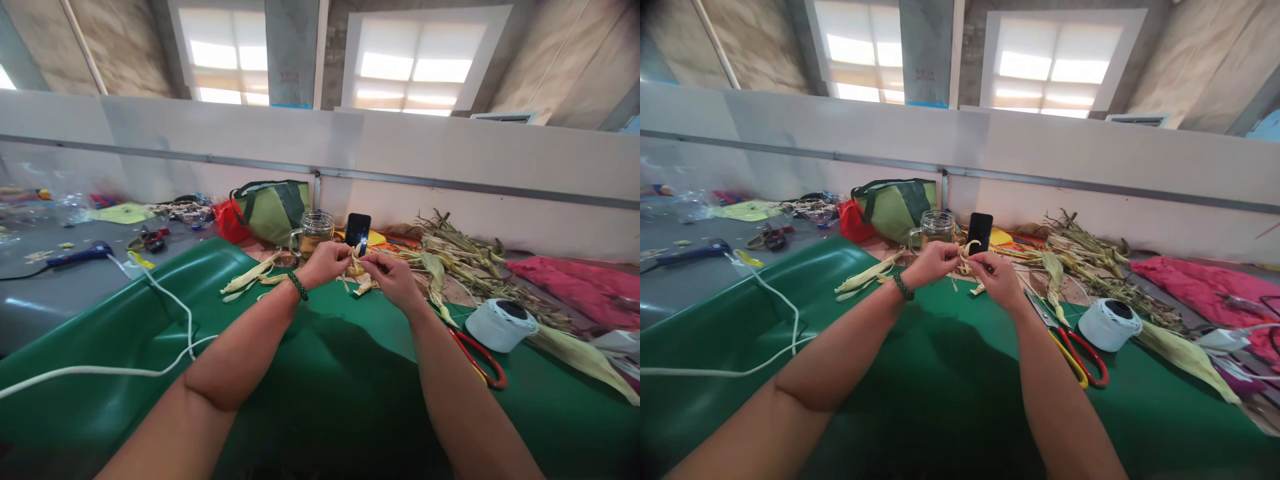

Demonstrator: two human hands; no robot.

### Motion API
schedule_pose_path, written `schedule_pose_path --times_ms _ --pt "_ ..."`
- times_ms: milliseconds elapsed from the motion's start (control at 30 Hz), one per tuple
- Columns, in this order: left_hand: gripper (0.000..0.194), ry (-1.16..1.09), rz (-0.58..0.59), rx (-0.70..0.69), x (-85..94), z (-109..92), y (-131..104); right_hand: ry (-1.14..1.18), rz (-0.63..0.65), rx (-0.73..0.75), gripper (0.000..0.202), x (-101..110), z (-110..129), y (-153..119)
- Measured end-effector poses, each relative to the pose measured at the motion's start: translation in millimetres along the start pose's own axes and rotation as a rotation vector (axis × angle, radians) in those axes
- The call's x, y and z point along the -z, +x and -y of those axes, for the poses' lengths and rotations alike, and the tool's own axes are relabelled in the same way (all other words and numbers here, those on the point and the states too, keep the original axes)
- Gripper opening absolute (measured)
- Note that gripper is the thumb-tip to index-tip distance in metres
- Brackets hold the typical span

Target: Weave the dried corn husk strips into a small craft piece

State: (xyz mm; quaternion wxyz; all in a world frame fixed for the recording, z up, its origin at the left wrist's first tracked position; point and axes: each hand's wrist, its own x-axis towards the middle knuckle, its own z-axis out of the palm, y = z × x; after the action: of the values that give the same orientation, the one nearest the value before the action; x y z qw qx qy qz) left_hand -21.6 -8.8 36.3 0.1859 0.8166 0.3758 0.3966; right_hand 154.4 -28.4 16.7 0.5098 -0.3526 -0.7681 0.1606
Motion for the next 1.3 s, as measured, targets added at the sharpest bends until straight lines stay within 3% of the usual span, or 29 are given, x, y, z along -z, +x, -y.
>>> schedule_pose_path --times_ms 233,767,1133,1300 --pt "0.02 0.032 -0.034 -0.049 -0.6 -0.3 0.0 0.017 0.093 -0.04 0.023 1.4 -1.4 1.1" --pt "0.019 -0.066 -0.07 0.026 -0.8 -1.7 -0.6 -0.395 -0.244 0.046 0.025 -6.4 -3.0 -6.7" --pt "0.017 -0.301 -0.009 0.105 0.1 -6.6 -1.1 -0.508 -0.312 0.117 0.024 -7.4 -2.5 -7.6" --pt "0.018 -0.352 -0.014 0.116 -2.8 -6.7 -1.2 -0.553 -0.276 0.187 0.025 -8.5 1.8 -8.7"
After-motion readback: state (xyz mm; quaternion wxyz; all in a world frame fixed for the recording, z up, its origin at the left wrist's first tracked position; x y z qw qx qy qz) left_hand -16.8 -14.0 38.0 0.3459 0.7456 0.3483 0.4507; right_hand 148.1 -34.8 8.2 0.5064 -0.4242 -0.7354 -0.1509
